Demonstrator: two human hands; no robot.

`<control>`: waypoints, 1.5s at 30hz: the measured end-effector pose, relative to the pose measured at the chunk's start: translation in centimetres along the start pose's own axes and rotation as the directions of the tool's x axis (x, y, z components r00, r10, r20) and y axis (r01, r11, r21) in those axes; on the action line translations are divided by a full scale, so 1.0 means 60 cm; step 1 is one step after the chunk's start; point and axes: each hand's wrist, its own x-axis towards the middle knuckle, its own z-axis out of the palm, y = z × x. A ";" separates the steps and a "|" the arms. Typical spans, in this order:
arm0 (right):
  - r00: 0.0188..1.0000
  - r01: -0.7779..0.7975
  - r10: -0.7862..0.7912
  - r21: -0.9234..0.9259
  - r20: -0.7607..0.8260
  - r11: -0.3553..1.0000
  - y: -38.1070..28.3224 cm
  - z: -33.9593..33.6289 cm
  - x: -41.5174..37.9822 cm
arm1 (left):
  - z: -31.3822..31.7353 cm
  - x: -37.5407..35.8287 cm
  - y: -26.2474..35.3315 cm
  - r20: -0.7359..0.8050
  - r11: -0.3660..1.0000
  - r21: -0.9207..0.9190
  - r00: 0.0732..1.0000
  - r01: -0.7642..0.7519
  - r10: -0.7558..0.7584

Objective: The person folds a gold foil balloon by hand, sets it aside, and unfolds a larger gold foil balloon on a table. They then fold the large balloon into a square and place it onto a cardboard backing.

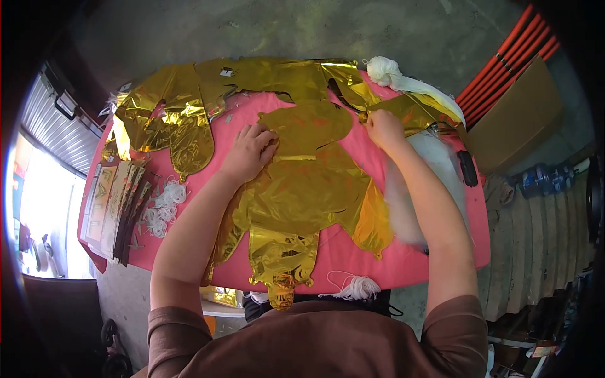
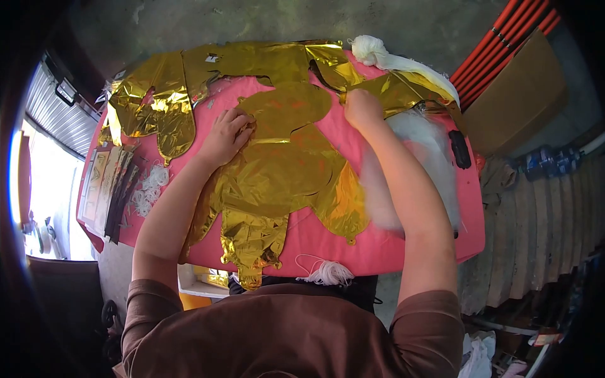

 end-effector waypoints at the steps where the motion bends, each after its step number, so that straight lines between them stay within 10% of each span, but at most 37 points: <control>1: 0.997 -0.081 0.080 0.145 0.013 0.986 0.007 -0.003 0.003 | 0.001 0.000 0.000 -0.002 1.000 0.004 1.000 -0.003 0.003; 8: 0.960 -0.282 0.220 0.600 0.176 0.749 0.061 0.005 0.023 | 0.001 0.000 0.000 -0.004 1.000 0.002 1.000 0.001 -0.001; 10: 0.890 -0.449 0.268 0.806 0.368 0.386 0.068 -0.013 0.022 | 0.003 -0.001 0.000 -0.002 1.000 -0.006 1.000 0.003 -0.003; 12: 0.912 -0.401 0.246 0.841 0.329 0.364 0.090 0.003 0.034 | 0.001 0.001 -0.002 -0.008 1.000 -0.006 1.000 -0.002 0.002; 15: 0.979 -0.162 0.198 0.728 0.036 0.666 0.097 -0.007 0.035 | 0.001 0.001 -0.003 -0.005 1.000 0.001 1.000 -0.011 0.011; 17: 0.946 0.043 0.009 0.154 -0.325 0.987 0.074 -0.037 0.020 | 0.002 0.000 -0.003 -0.007 1.000 -0.003 1.000 -0.010 0.010; 25: 0.988 -0.064 0.098 -0.264 0.119 0.962 0.017 -0.035 -0.010 | 0.000 0.005 -0.001 0.014 1.000 -0.013 1.000 -0.018 0.018; 31: 0.983 -0.184 0.186 -0.153 -0.001 0.971 0.098 -0.177 0.073 | -0.008 -0.001 0.008 0.043 1.000 -0.006 0.999 -0.001 0.002; 34: 0.879 -0.163 0.132 -0.028 -0.458 0.986 0.233 -0.259 0.148 | -0.007 0.004 0.006 0.042 1.000 -0.004 0.999 -0.001 0.001; 37: 0.992 -0.098 0.067 -0.330 -0.103 0.939 0.343 -0.287 0.186 | -0.010 0.003 0.003 0.038 1.000 0.002 0.999 -0.004 0.004; 40: 0.834 -0.299 0.275 0.028 -0.477 0.954 0.401 -0.433 0.180 | -0.008 0.007 0.008 0.043 1.000 0.006 0.999 0.007 -0.007; 42: 0.770 -0.220 0.014 -0.245 -0.638 0.944 0.539 -0.572 0.221 | -0.010 0.003 0.012 0.049 1.000 0.008 0.999 0.014 -0.014; 45: 0.393 0.049 -0.080 -0.066 -0.916 0.997 0.261 -0.594 0.107 | -0.009 0.007 0.012 0.047 1.000 -0.004 0.999 0.006 -0.006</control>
